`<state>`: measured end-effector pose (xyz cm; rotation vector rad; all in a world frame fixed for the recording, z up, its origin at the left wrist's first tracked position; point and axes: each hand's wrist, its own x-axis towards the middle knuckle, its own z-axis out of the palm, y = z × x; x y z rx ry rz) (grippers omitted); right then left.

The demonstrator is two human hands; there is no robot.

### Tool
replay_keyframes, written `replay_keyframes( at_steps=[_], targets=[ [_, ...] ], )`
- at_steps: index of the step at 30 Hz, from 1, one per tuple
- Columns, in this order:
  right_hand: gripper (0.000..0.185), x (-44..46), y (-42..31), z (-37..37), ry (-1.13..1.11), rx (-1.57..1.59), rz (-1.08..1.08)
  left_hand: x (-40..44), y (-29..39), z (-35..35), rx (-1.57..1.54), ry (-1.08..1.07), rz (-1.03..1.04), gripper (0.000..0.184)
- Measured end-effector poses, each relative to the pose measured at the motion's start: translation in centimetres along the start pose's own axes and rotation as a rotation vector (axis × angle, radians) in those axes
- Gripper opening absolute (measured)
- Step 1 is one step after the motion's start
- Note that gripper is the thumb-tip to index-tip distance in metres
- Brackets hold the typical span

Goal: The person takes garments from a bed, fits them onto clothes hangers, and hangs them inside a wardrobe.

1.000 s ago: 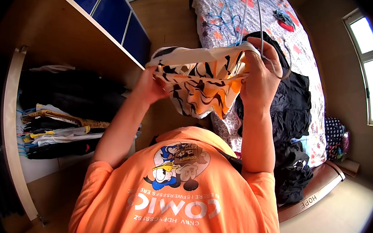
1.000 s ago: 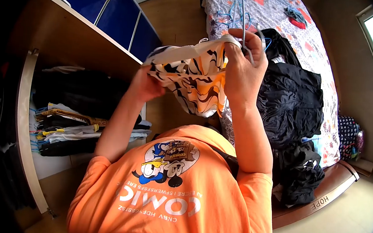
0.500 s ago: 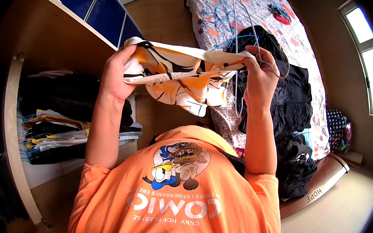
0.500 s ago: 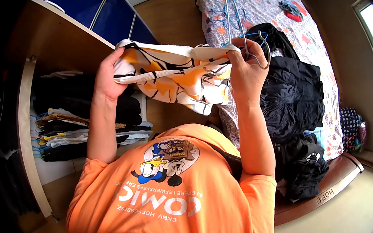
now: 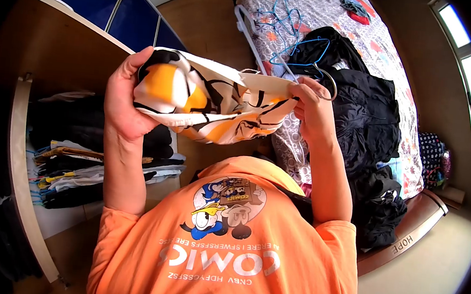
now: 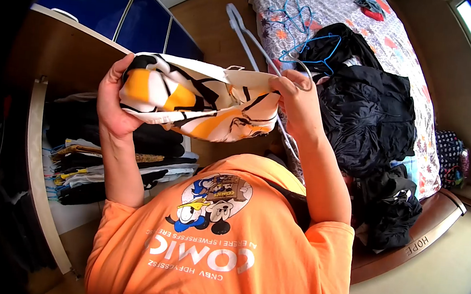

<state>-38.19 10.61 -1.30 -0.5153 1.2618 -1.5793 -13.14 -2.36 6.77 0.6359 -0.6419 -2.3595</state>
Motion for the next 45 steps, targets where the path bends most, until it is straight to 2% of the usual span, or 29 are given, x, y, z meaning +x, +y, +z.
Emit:
replay_keyframes(
  at_steps=[2,6,8,10,12,14,16,17,18,21,24,26,28,29,30,32,33,34,36,37,38,40,41,42,43,44,45],
  targets=[
    [0.014,-0.3,0.0,-0.4,-0.044,0.054,0.044,-0.1,0.0,-0.3,-0.038,-0.037,0.001,0.029],
    [0.015,-0.5,0.1,0.0,-0.036,-0.038,0.043,-0.8,-0.2,0.6,-0.029,-0.024,-0.013,0.036],
    [0.017,-0.8,0.2,0.3,-0.038,-0.125,-0.042,-1.0,-0.4,0.1,-0.055,-0.189,-0.078,0.043],
    [0.018,-0.8,0.3,0.2,-0.058,-0.172,-0.070,-1.5,-0.3,0.0,-0.053,-0.165,-0.061,0.045],
    [0.017,-1.1,-0.1,0.4,-0.039,-0.138,-0.094,-2.0,-0.2,0.3,0.043,-0.056,0.028,0.037],
    [0.017,-1.0,0.1,-0.1,-0.051,-0.133,-0.113,-2.5,-0.1,-0.1,0.064,-0.082,0.062,0.037],
    [0.021,-0.8,0.5,-0.5,-0.057,-0.197,-0.224,-2.9,0.0,0.5,0.180,-0.080,0.130,0.033],
    [0.025,-1.1,0.2,0.0,0.028,-0.160,-0.240,-2.9,-0.1,1.4,0.250,-0.032,0.175,0.027],
    [0.026,-0.8,0.2,-0.9,-0.011,-0.249,-0.317,-2.7,0.0,1.2,0.250,-0.032,0.174,0.027],
    [0.030,-1.8,-0.9,-1.4,0.001,-0.347,-0.460,-1.9,0.0,1.1,0.519,0.095,0.276,0.018],
    [0.021,-2.9,-2.5,-2.5,-0.124,-0.323,-0.499,-0.9,0.1,0.6,0.634,0.221,0.361,0.018],
    [0.018,-3.6,-3.1,-2.9,-0.119,-0.413,-0.535,-0.3,-0.2,0.7,0.660,0.260,0.392,0.018],
    [0.016,-4.1,-3.8,-3.6,-0.215,-0.532,-0.552,0.2,-0.4,0.1,0.765,0.298,0.462,0.018],
    [0.014,-3.9,-3.6,-3.5,-0.242,-0.534,-0.671,0.4,-0.8,0.4,0.840,0.316,0.512,0.021],
    [0.014,-3.9,-3.7,-3.4,-0.240,-0.533,-0.670,0.6,-0.8,0.3,0.841,0.315,0.510,0.021],
    [0.013,-4.2,-3.9,-3.1,-0.305,-0.560,-0.626,1.1,-0.9,-0.1,1.043,0.329,0.561,0.024],
    [0.012,-4.4,-4.0,-2.8,-0.341,-0.537,-0.504,1.3,-1.0,0.0,1.141,0.342,0.585,0.026],
    [0.011,-4.4,-4.2,-2.4,-0.332,-0.652,-0.477,1.3,-1.1,0.0,1.142,0.341,0.584,0.026],
    [0.010,-3.5,-2.8,-0.8,-0.285,-0.680,-0.589,1.4,-1.4,-0.2,1.263,0.311,0.534,0.025],
    [0.011,-3.3,-2.8,0.5,-0.233,-0.719,-0.628,1.6,-1.9,-0.1,1.228,0.281,0.546,0.024],
    [0.011,-3.1,-2.0,1.4,-0.173,-0.647,-0.492,1.7,-2.3,0.0,1.377,0.250,0.641,0.020],
    [0.012,-2.6,-1.1,2.8,-0.143,-0.551,-0.382,1.5,-2.7,0.7,1.644,0.279,0.757,0.016],
    [0.012,-2.4,-0.6,3.6,-0.128,-0.525,-0.383,1.6,-2.7,0.5,1.644,0.278,0.759,0.016],
    [0.013,-2.9,-1.2,4.4,-0.156,-0.492,-0.298,1.8,-2.7,-0.1,1.629,0.312,0.893,0.016],
    [0.013,-2.8,-1.1,4.4,-0.172,-0.523,-0.366,1.9,-2.5,-0.6,1.608,0.347,1.028,0.015],
    [0.013,-2.6,-1.1,4.4,-0.188,-0.553,-0.433,2.0,-2.1,-0.9,1.591,0.450,1.065,0.017],
    [0.012,-2.5,-1.6,4.2,-0.166,-0.633,-0.415,1.9,-1.5,-0.7,1.600,0.532,1.006,0.018]
  ],
)
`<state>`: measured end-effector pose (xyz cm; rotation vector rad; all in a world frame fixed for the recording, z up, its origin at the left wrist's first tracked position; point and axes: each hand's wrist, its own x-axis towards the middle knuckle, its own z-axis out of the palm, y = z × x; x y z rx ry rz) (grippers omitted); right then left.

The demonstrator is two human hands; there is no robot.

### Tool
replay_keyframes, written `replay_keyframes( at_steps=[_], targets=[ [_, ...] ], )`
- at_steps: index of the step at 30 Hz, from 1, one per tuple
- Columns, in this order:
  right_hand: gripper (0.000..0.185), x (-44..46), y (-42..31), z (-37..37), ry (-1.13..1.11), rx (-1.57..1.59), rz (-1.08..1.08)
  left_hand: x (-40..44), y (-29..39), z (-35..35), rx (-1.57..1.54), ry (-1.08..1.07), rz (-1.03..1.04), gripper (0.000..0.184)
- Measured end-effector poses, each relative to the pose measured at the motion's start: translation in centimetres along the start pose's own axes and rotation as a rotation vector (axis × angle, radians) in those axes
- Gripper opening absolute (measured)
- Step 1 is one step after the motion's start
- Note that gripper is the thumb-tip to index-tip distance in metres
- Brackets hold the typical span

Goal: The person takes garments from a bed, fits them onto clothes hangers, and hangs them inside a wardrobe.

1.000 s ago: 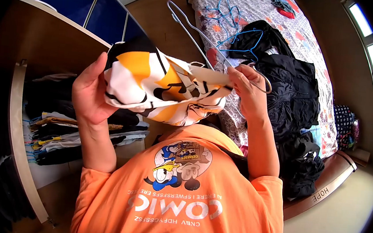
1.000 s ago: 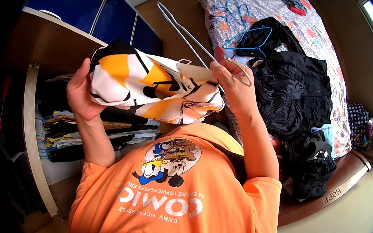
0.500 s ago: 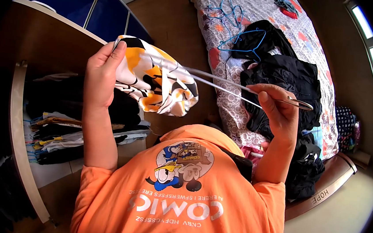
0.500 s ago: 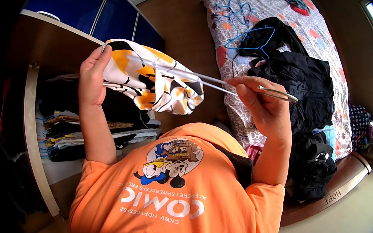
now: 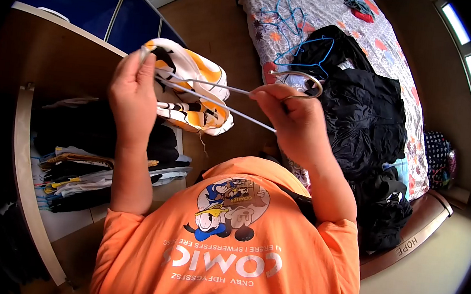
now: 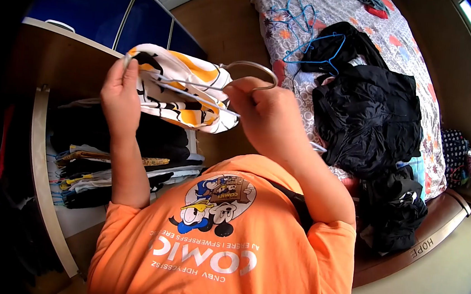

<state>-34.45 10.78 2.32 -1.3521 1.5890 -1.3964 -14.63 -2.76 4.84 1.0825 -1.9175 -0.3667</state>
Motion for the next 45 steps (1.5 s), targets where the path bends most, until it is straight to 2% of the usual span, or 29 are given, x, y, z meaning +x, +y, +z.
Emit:
replay_keyframes(
  at_steps=[1,3,5,8,9,11,13,15,17,19,20,21,23,24,25,27,28,30,31,33,34,36,37,39,40,41,43,44,45],
  targets=[
    [0.012,0.1,-0.2,-0.7,-0.005,-0.080,0.026,0.5,0.0,-0.5,0.044,0.003,-0.076,0.019],
    [0.015,0.5,1.0,-1.2,0.148,-0.059,-0.137,0.8,-1.2,-0.5,0.077,0.049,-0.031,0.020],
    [0.014,0.3,0.8,-1.6,0.175,-0.099,-0.097,0.5,-1.2,-0.2,0.053,0.054,0.049,0.021],
    [0.010,0.2,0.7,0.1,0.134,-0.186,-0.110,-1.2,0.6,0.9,-0.109,-0.111,-0.007,0.017],
    [0.009,0.2,1.1,1.1,0.122,-0.130,-0.234,-1.9,1.2,1.4,-0.097,-0.154,0.017,0.016],
    [0.009,-0.3,0.6,2.5,0.050,-0.140,-0.151,-3.0,1.2,2.6,-0.027,-0.113,0.257,0.016],
    [0.009,-0.5,1.2,2.8,0.067,-0.106,-0.220,-3.0,1.2,2.5,-0.089,-0.173,0.195,0.020],
    [0.009,-0.1,1.7,2.0,0.014,-0.106,-0.067,-2.0,0.6,2.0,-0.093,-0.182,0.256,0.019],
    [0.010,0.6,2.7,1.6,0.084,-0.024,-0.147,-1.9,1.0,1.8,-0.109,-0.244,0.252,0.022],
    [0.012,0.3,2.1,1.4,0.114,0.156,-0.117,-2.6,2.4,2.4,-0.019,-0.227,0.356,0.031],
    [0.012,0.3,1.7,1.5,0.158,0.247,-0.140,-3.1,3.1,2.6,0.059,-0.189,0.334,0.029],
    [0.013,0.2,1.2,1.6,0.203,0.339,-0.163,-3.5,2.5,3.2,0.093,-0.064,0.417,0.041],
    [0.014,-0.1,0.1,1.3,0.321,0.435,-0.153,-4.3,2.2,3.0,0.107,0.021,0.257,0.048],
    [0.015,-0.3,-0.2,1.0,0.336,0.508,-0.163,-4.1,0.5,3.7,0.030,0.139,0.280,0.048],
    [0.015,-0.5,-0.3,0.6,0.351,0.582,-0.172,-3.8,-0.8,3.8,0.135,0.206,0.294,0.046],
    [0.019,-0.4,-0.3,0.1,0.500,0.516,-0.169,-3.0,-2.0,4.1,0.179,0.165,0.172,0.043],
    [0.020,-0.5,-0.2,-0.5,0.544,0.530,-0.188,-3.1,-3.1,4.2,0.178,0.168,0.174,0.043],
    [0.023,-0.3,-0.6,-1.3,0.640,0.561,-0.207,-4.0,-5.8,5.3,0.067,0.143,-0.028,0.038],
    [0.024,-0.1,-0.2,-1.7,0.682,0.642,-0.246,-4.8,-6.6,6.0,0.065,0.140,-0.027,0.038],
    [0.023,-0.2,-0.1,-2.3,0.662,0.724,-0.265,-5.7,-7.2,6.9,-0.143,0.095,-0.323,0.032],
    [0.022,-0.1,0.4,-2.5,0.644,0.748,-0.298,-5.8,-7.2,7.1,-0.144,0.095,-0.325,0.032],
    [0.021,-0.1,0.6,-2.4,0.655,0.711,-0.279,-4.9,-5.9,6.5,-0.487,0.037,-0.774,0.025],
    [0.021,0.0,0.7,-2.3,0.667,0.676,-0.263,-4.4,-5.8,6.0,-0.487,0.041,-0.776,0.025],
    [0.020,-0.1,1.1,-2.3,0.672,0.626,-0.227,-3.3,-6.0,5.0,-1.005,-0.099,-0.875,0.026],
    [0.019,-0.1,1.5,-2.4,0.680,0.574,-0.191,-2.7,-5.9,4.8,-1.137,-0.098,-0.866,0.026],
    [0.019,0.0,2.1,-2.4,0.677,0.575,-0.192,-2.3,-6.1,4.8,-1.137,-0.095,-0.865,0.026],
    [0.017,0.3,3.6,-2.5,0.753,0.313,-0.120,-1.5,-6.5,4.7,-1.343,-0.104,-0.848,0.025],
    [0.015,0.4,4.1,-2.8,0.692,0.334,-0.125,-0.9,-6.0,4.7,-1.397,-0.013,-0.884,0.020],
    [0.015,0.4,4.1,-3.1,0.692,0.333,-0.123,-0.4,-4.8,4.3,-1.373,-0.013,-0.835,0.022]
  ],
)
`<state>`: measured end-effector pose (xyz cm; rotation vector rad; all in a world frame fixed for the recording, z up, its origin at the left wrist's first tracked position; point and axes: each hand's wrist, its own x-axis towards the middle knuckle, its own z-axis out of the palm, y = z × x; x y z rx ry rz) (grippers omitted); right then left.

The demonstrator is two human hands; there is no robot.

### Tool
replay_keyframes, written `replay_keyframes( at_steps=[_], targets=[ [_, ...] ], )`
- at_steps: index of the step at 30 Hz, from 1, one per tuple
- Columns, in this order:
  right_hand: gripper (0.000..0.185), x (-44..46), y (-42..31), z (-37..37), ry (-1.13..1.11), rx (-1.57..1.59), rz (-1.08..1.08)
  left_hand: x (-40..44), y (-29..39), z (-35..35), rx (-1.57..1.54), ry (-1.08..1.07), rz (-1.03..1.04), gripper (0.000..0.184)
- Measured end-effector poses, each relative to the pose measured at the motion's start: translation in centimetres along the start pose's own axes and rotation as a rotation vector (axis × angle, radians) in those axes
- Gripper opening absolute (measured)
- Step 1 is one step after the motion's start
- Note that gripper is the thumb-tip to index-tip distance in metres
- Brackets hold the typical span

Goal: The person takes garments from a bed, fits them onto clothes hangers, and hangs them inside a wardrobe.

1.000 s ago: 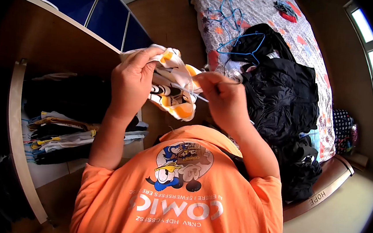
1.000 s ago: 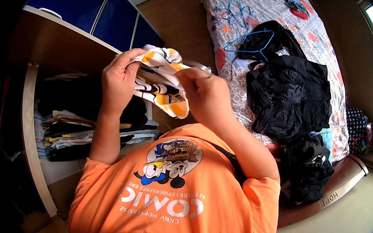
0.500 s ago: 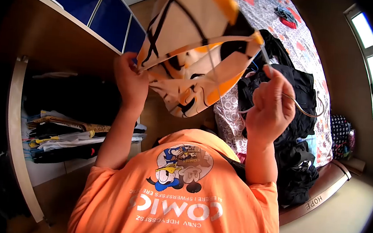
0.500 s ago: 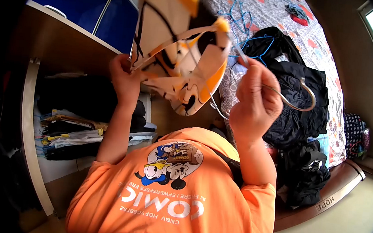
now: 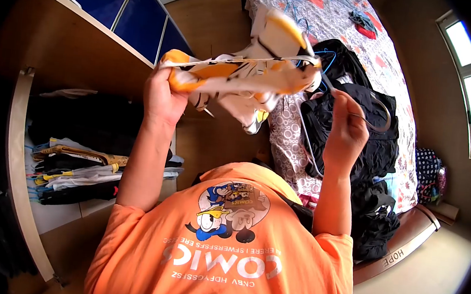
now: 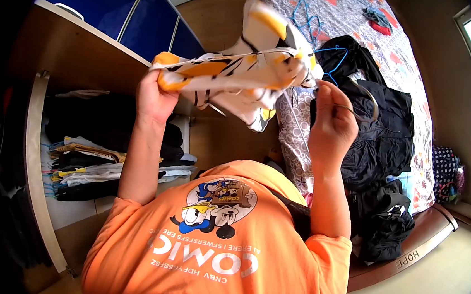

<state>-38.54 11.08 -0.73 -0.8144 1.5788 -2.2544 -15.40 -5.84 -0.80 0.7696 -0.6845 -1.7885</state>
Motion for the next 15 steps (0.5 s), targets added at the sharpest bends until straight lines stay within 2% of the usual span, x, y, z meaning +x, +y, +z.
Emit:
replay_keyframes(
  at_steps=[2,3,4,6,7,9,10,13,15],
  targets=[
    [0.019,0.2,-0.4,-0.5,-0.305,-0.658,-0.012,0.5,0.4,0.8,0.173,0.070,0.059,0.024],
    [0.017,0.1,-0.2,-0.8,-0.401,-0.832,-0.051,0.5,0.9,1.1,0.185,0.048,0.040,0.024],
    [0.016,0.0,-0.2,-0.8,-0.482,-0.835,-0.081,0.7,1.0,1.3,0.187,0.048,0.039,0.024],
    [0.016,0.0,-0.7,-0.7,-0.506,-0.745,0.022,1.2,1.0,1.6,0.285,0.106,-0.040,0.022],
    [0.016,0.2,-0.9,-0.9,-0.505,-0.745,0.024,1.6,1.2,1.0,0.348,0.033,-0.046,0.021],
    [0.012,0.7,-1.3,-1.6,-0.696,-0.635,-0.034,1.9,1.0,0.9,0.419,0.007,-0.061,0.020],
    [0.012,0.7,-1.5,-1.7,-0.696,-0.634,-0.031,2.1,0.9,0.8,0.487,-0.019,-0.072,0.020],
    [0.007,0.7,-2.2,-1.3,-0.731,-0.437,0.056,2.6,-0.5,-0.1,0.757,-0.004,0.032,0.013],
    [0.006,0.2,-2.2,0.0,-0.726,-0.497,0.020,1.6,-1.3,0.4,0.962,-0.020,0.146,0.016]
  ],
)
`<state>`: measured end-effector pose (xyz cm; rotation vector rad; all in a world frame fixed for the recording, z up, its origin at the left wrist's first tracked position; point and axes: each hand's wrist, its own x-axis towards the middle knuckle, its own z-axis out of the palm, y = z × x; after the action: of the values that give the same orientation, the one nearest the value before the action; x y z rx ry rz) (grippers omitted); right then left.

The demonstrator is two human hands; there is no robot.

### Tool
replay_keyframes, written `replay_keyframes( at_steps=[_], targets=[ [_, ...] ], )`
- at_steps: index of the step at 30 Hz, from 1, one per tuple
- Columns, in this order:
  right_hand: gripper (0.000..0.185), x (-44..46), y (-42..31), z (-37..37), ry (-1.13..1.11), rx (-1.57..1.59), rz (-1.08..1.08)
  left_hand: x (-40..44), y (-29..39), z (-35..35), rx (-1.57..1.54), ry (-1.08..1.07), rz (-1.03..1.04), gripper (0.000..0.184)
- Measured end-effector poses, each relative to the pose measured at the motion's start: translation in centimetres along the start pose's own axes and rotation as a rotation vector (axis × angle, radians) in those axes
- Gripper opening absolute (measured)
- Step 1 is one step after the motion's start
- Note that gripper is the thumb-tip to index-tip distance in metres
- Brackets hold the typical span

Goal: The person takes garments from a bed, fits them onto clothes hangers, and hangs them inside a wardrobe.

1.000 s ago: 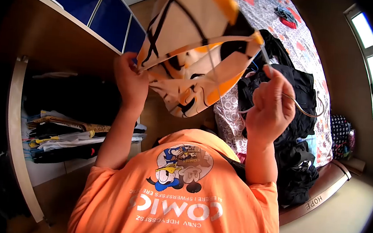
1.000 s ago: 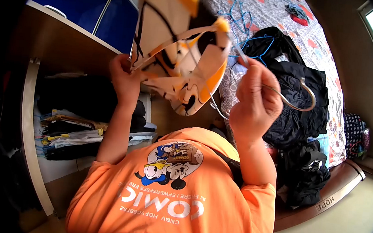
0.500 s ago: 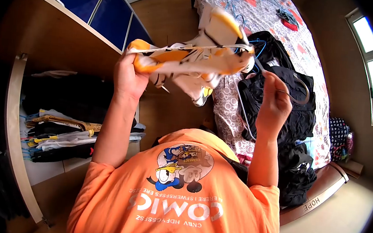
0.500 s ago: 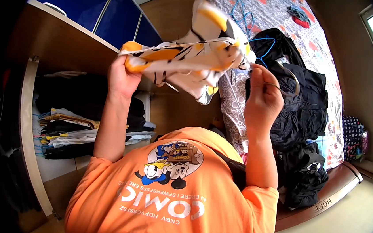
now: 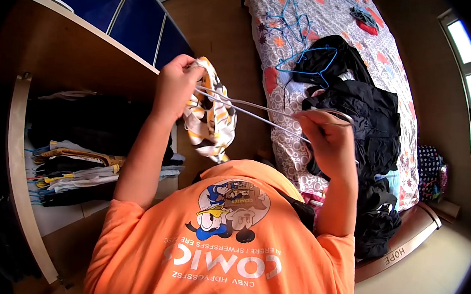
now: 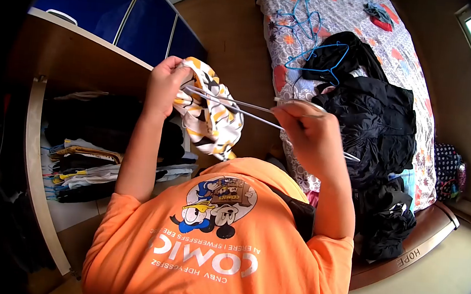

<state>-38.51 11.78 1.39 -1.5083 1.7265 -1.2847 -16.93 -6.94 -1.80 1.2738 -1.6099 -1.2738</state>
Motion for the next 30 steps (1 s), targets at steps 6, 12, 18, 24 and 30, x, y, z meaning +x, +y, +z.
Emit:
replay_keyframes(
  at_steps=[6,12,18,24,30],
  targets=[
    [0.006,1.4,0.0,5.7,0.067,0.046,-0.083,-4.5,2.0,2.8,0.480,0.039,0.526,0.010],
    [0.008,2.1,0.1,6.8,0.100,0.147,-0.159,-5.7,2.3,2.5,0.584,0.030,0.784,0.021],
    [0.006,2.6,-0.3,4.6,0.162,0.143,-0.294,-6.4,3.2,1.7,0.686,0.034,0.884,0.041],
    [0.017,3.4,-1.4,3.1,0.276,-0.143,-0.444,-6.1,6.3,1.2,0.974,0.190,1.045,0.028],
    [0.025,2.6,0.0,4.6,0.668,-0.350,-0.769,-3.9,5.4,1.7,0.733,0.143,0.907,0.019]
  ],
)
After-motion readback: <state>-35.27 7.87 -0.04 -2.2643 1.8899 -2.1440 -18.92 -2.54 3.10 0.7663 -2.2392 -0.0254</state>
